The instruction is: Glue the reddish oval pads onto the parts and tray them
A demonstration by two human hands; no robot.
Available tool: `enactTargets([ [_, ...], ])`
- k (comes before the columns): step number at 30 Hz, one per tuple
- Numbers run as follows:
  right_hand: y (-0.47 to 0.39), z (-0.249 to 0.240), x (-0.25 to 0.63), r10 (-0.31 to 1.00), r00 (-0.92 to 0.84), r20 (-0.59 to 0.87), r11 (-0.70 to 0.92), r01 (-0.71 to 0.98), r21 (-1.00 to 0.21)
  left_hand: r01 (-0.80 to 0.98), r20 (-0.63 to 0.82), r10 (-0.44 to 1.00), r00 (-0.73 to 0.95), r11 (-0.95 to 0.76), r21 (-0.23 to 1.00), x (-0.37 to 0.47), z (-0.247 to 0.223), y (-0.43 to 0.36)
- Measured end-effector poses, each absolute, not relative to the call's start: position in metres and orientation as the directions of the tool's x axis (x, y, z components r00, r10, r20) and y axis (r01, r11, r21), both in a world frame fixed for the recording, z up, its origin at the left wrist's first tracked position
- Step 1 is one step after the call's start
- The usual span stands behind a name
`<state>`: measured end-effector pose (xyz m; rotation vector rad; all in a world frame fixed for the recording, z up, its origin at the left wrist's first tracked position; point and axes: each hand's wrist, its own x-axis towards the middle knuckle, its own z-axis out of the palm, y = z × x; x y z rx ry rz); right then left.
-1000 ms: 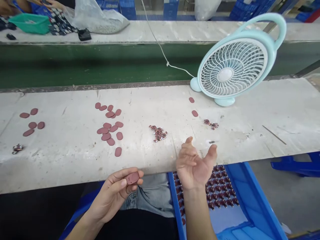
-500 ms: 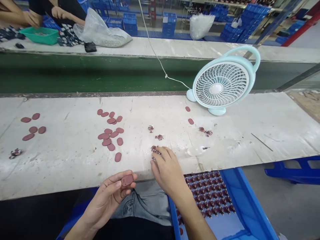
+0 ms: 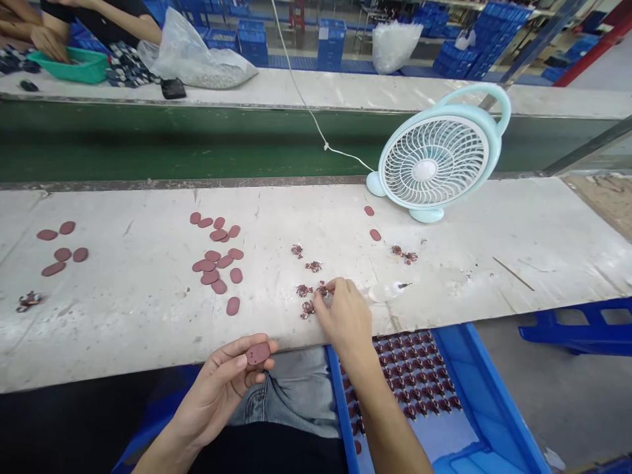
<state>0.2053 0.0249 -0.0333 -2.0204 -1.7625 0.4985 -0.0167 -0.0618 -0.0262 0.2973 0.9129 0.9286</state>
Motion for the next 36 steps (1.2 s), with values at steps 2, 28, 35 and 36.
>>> enactTargets([
  [2, 0.029, -0.034, 0.207, 0.989, 0.145, 0.008, -0.115, 0.816, -0.566, -0.559, -0.536, 0.8, 0.267, 0.582, 0.59, -0.015, -0.026, -0.063],
  [28, -0.066, 0.007, 0.17, 0.978, -0.153, -0.144, -0.116, 0.181, -0.977, -0.471, -0.358, 0.891, 0.281, 0.453, 0.757, -0.012, -0.027, -0.07],
  [35, -0.063, 0.01, 0.169, 0.974, -0.16, -0.159, -0.133, 0.163, -0.978, -0.487, -0.414, 0.87, 0.268, 0.493, 0.721, -0.013, -0.03, -0.068],
  [36, -0.063, 0.01, 0.169, 0.974, -0.158, -0.162, -0.139, 0.149, -0.979, -0.486, -0.415, 0.872, 0.261, 0.49, 0.723, -0.013, -0.03, -0.068],
])
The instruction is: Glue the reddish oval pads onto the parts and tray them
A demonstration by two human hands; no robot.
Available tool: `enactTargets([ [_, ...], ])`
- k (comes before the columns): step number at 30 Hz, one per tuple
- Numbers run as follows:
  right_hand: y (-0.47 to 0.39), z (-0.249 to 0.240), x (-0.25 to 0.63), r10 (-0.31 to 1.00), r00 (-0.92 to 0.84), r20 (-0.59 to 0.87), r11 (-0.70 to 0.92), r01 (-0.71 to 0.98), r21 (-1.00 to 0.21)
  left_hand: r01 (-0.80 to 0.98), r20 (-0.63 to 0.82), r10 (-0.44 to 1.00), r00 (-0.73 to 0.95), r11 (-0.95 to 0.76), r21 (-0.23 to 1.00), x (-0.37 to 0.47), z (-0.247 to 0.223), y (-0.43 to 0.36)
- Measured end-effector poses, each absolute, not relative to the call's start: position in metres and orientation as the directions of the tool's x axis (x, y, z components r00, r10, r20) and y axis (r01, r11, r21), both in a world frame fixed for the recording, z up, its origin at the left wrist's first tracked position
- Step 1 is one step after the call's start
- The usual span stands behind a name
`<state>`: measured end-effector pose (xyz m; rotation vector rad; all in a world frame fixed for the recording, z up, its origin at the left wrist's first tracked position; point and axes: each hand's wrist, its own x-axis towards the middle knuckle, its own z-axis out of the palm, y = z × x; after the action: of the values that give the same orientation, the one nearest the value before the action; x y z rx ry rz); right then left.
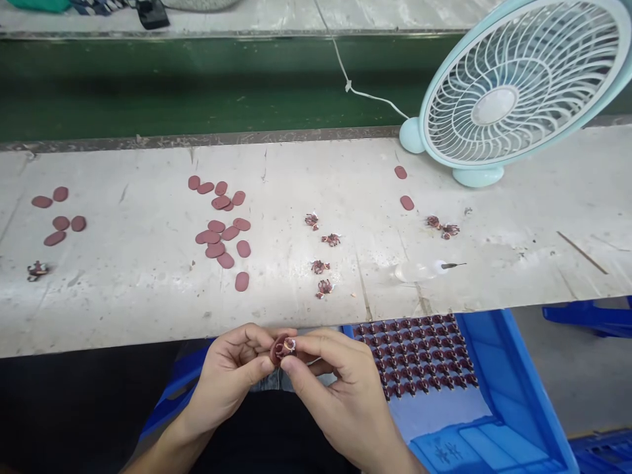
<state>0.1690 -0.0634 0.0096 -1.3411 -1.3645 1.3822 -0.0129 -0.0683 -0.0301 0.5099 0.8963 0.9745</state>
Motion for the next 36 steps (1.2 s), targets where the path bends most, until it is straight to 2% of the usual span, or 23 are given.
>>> enactTargets([
  [10, -0.064, 0.002, 0.172, 0.943, -0.192, -0.27, -0.279, -0.02, -0.96, -0.502, -0.338, 0.913, 0.23, 0.409, 0.762, -0.008, -0.03, -0.073],
  [14, -0.067, -0.001, 0.173, 0.946, -0.192, -0.26, -0.274, -0.05, -0.961, -0.484, -0.3, 0.92, 0.252, 0.388, 0.785, -0.008, -0.028, -0.071],
  [21, -0.07, -0.006, 0.173, 0.954, -0.175, -0.244, -0.26, -0.08, -0.962, -0.428, -0.313, 0.912, 0.266, 0.402, 0.81, -0.007, -0.025, -0.069],
  [25, -0.073, -0.008, 0.169, 0.965, -0.145, -0.22, -0.235, -0.096, -0.967, -0.395, -0.278, 0.931, 0.235, 0.353, 0.848, -0.008, -0.028, -0.072],
  [28, -0.083, -0.011, 0.181, 0.978, -0.075, -0.196, -0.204, -0.126, -0.971, -0.196, -0.156, 0.974, 0.164, 0.187, 0.963, -0.025, -0.029, -0.064],
  [30, -0.095, -0.017, 0.201, 0.985, 0.01, -0.174, -0.172, -0.104, -0.98, 0.134, 0.049, 0.995, 0.089, -0.061, 0.989, -0.045, -0.028, -0.05],
  [31, -0.103, -0.021, 0.214, 0.983, 0.066, -0.169, -0.165, -0.062, -0.984, 0.339, 0.181, 0.98, 0.081, -0.198, 0.92, -0.056, -0.027, -0.04],
  [32, -0.111, -0.027, 0.229, 0.977, 0.131, -0.169, -0.171, -0.001, -0.985, 0.525, 0.276, 0.95, 0.148, -0.312, 0.792, -0.067, -0.025, -0.031],
  [33, -0.121, -0.033, 0.245, 0.963, 0.204, -0.178, -0.196, 0.076, -0.978, 0.65, 0.31, 0.918, 0.247, -0.394, 0.649, -0.076, -0.025, -0.021],
  [35, -0.145, -0.047, 0.275, 0.918, 0.326, -0.225, -0.312, 0.245, -0.918, 0.757, 0.288, 0.865, 0.411, -0.5, 0.421, -0.089, -0.026, -0.004],
  [36, -0.158, -0.054, 0.288, 0.891, 0.367, -0.266, -0.391, 0.323, -0.862, 0.772, 0.256, 0.853, 0.455, -0.521, 0.365, -0.094, -0.028, 0.002],
])
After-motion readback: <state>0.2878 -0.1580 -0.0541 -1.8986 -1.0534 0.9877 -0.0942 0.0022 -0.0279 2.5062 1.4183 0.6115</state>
